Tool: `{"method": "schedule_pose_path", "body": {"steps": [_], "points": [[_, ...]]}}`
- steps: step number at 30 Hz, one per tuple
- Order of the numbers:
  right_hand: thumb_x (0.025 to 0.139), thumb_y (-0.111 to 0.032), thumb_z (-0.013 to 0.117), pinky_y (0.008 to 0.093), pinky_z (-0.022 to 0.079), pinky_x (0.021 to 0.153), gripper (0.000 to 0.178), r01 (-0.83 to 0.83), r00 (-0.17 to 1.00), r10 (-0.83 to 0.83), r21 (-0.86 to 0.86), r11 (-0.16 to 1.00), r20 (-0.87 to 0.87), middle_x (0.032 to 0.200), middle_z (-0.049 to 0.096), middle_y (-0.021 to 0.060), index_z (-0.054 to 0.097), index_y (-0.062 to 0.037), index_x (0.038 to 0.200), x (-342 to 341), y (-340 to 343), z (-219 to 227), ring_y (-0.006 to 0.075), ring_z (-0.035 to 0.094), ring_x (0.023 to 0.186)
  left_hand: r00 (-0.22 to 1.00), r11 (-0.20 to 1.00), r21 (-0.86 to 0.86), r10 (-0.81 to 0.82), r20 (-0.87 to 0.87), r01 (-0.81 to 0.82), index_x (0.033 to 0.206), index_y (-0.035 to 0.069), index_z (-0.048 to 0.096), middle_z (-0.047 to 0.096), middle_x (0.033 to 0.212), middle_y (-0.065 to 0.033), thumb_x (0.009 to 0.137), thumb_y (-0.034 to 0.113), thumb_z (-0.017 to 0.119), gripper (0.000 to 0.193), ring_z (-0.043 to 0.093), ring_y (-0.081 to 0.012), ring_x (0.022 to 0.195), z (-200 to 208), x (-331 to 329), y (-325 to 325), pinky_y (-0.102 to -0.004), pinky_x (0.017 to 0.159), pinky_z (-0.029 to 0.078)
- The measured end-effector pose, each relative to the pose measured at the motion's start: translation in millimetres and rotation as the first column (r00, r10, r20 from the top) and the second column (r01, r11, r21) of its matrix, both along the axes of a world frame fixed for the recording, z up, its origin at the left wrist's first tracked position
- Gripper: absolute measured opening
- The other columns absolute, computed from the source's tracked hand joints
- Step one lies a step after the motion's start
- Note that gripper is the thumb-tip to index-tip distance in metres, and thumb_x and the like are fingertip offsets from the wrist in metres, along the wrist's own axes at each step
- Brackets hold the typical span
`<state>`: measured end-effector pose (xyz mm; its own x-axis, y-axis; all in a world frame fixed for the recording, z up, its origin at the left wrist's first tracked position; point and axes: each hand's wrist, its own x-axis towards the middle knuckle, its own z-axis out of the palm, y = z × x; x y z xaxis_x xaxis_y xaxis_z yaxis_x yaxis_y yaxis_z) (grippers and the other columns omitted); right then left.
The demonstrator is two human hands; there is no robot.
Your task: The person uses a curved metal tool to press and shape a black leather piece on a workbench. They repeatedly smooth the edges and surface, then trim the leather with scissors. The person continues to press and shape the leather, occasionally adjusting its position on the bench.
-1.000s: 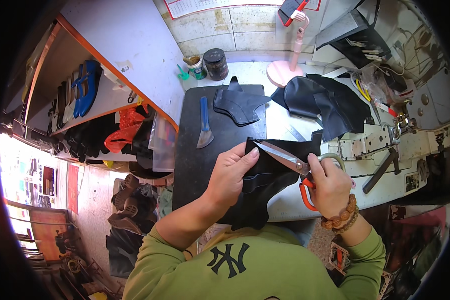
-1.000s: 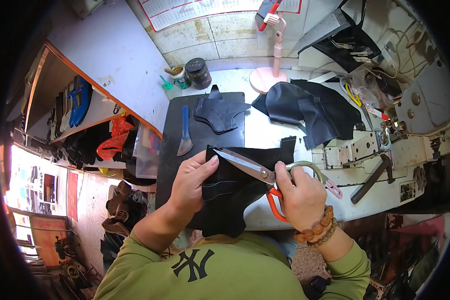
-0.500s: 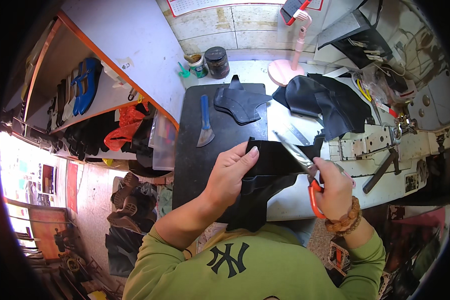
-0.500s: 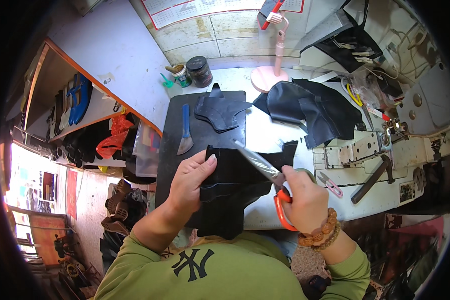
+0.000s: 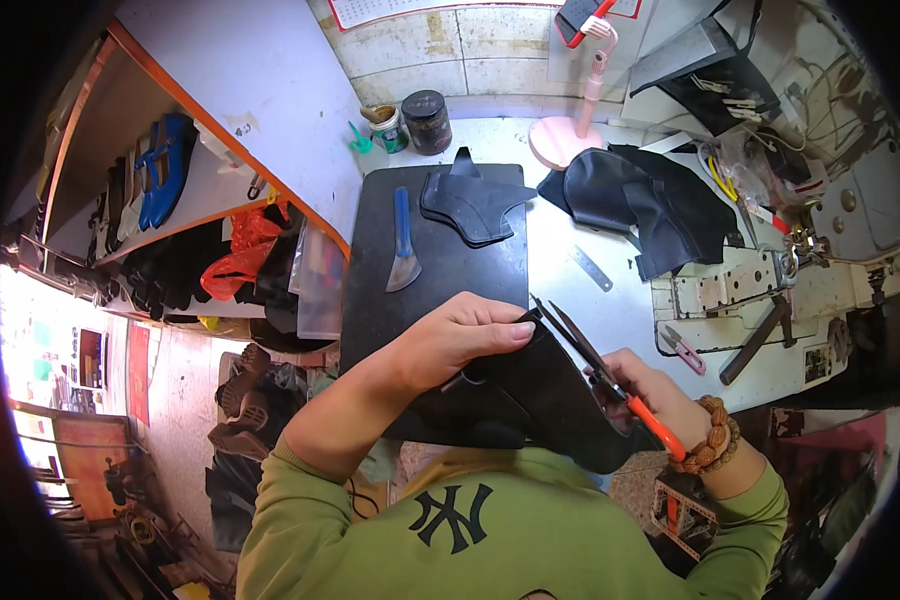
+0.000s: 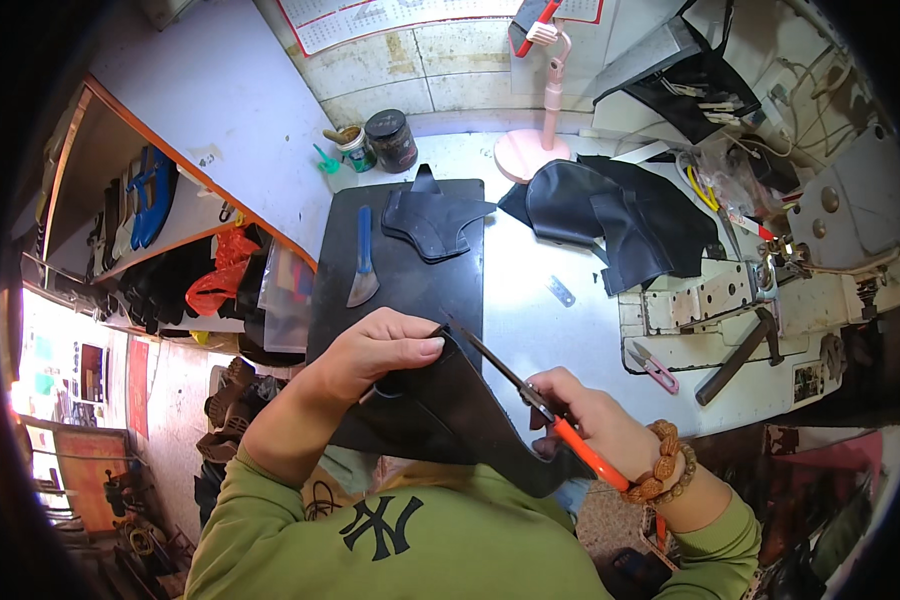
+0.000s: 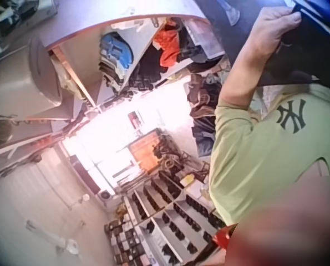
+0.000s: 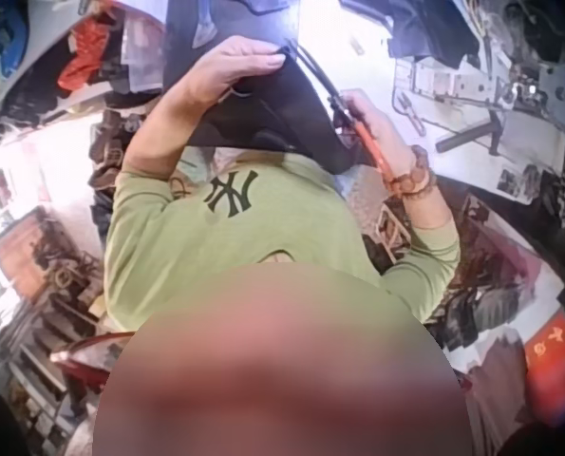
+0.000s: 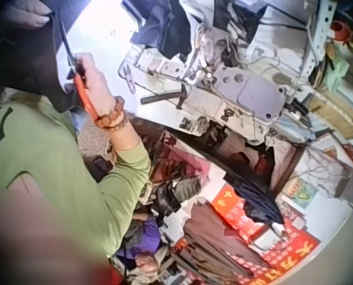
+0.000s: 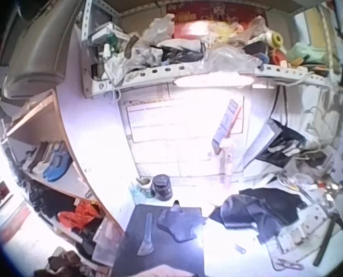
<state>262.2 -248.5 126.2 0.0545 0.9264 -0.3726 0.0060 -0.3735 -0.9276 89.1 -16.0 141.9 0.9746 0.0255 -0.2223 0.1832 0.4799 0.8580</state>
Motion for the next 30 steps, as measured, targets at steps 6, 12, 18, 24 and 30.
{"method": "schedule_pose_path", "body": {"steps": [6, 12, 18, 24, 30], "points": [[0.089, 0.002, 0.057, 0.0209, 0.039, 0.057, 0.034, -0.013, 0.999, 0.011, 0.039, 0.999, 0.047, 0.083, 0.054, 0.0012, 0.048, -0.0042, 0.121, -11, 4, -1, 0.0058, 0.047, 0.065, 0.996, 0.998, -0.010, -0.065, -0.055, 0.065, 0.113, -0.010, 0.065, 0.068, 0.102, -0.0045, 0.099, 0.017, 0.056, 0.031, 0.059, -0.0062, 0.090, -3, 1, 1, -0.0214, 0.081, 0.047], [0.086, 0.002, 0.060, 0.0229, 0.041, 0.058, 0.031, -0.008, 0.987, -0.013, 0.132, 0.991, 0.158, 0.076, 0.057, 0.0008, 0.051, -0.0035, 0.116, -16, 2, -11, 0.0064, 0.049, 0.065, 0.997, 0.995, -0.070, -0.071, -0.031, 0.069, 0.111, -0.010, 0.066, 0.069, 0.102, -0.0048, 0.099, 0.016, 0.058, 0.030, 0.059, -0.0069, 0.091, -9, 3, -1, -0.0216, 0.082, 0.047], [0.084, 0.001, 0.063, 0.0262, 0.045, 0.060, 0.032, -0.014, 0.967, -0.040, 0.210, 0.978, 0.250, 0.075, 0.059, 0.0059, 0.052, -0.0030, 0.114, -16, 0, -17, 0.0119, 0.054, 0.063, 0.998, 1.000, -0.017, -0.012, -0.060, 0.011, 0.108, -0.013, 0.066, 0.068, 0.095, -0.0052, 0.097, 0.014, 0.059, 0.030, 0.059, -0.0067, 0.084, -6, 4, -5, -0.0204, 0.075, 0.047], [0.081, 0.001, 0.066, 0.0278, 0.045, 0.059, 0.033, 0.000, 0.937, -0.067, 0.193, 0.981, 0.344, 0.068, 0.057, 0.0086, 0.053, -0.0036, 0.110, -21, 2, -12, 0.0156, 0.054, 0.059, 0.996, 1.000, 0.014, -0.013, -0.092, 0.014, 0.103, -0.012, 0.067, 0.065, 0.087, -0.0010, 0.096, 0.013, 0.059, 0.027, 0.054, -0.0050, 0.078, -6, 4, -4, -0.0205, 0.069, 0.043], [0.082, -0.003, 0.069, 0.0276, 0.043, 0.055, 0.032, 0.166, 0.895, -0.208, 0.138, 0.976, 0.396, 0.065, 0.052, 0.0054, 0.053, -0.0029, 0.109, -15, -5, -30, 0.0121, 0.048, 0.057, 0.997, 0.976, 0.206, -0.058, -0.047, 0.067, 0.083, -0.003, 0.061, 0.049, 0.072, 0.0044, 0.097, 0.018, 0.060, 0.025, 0.043, -0.0048, 0.068, -11, -2, 9, -0.0258, 0.061, 0.036]]}}
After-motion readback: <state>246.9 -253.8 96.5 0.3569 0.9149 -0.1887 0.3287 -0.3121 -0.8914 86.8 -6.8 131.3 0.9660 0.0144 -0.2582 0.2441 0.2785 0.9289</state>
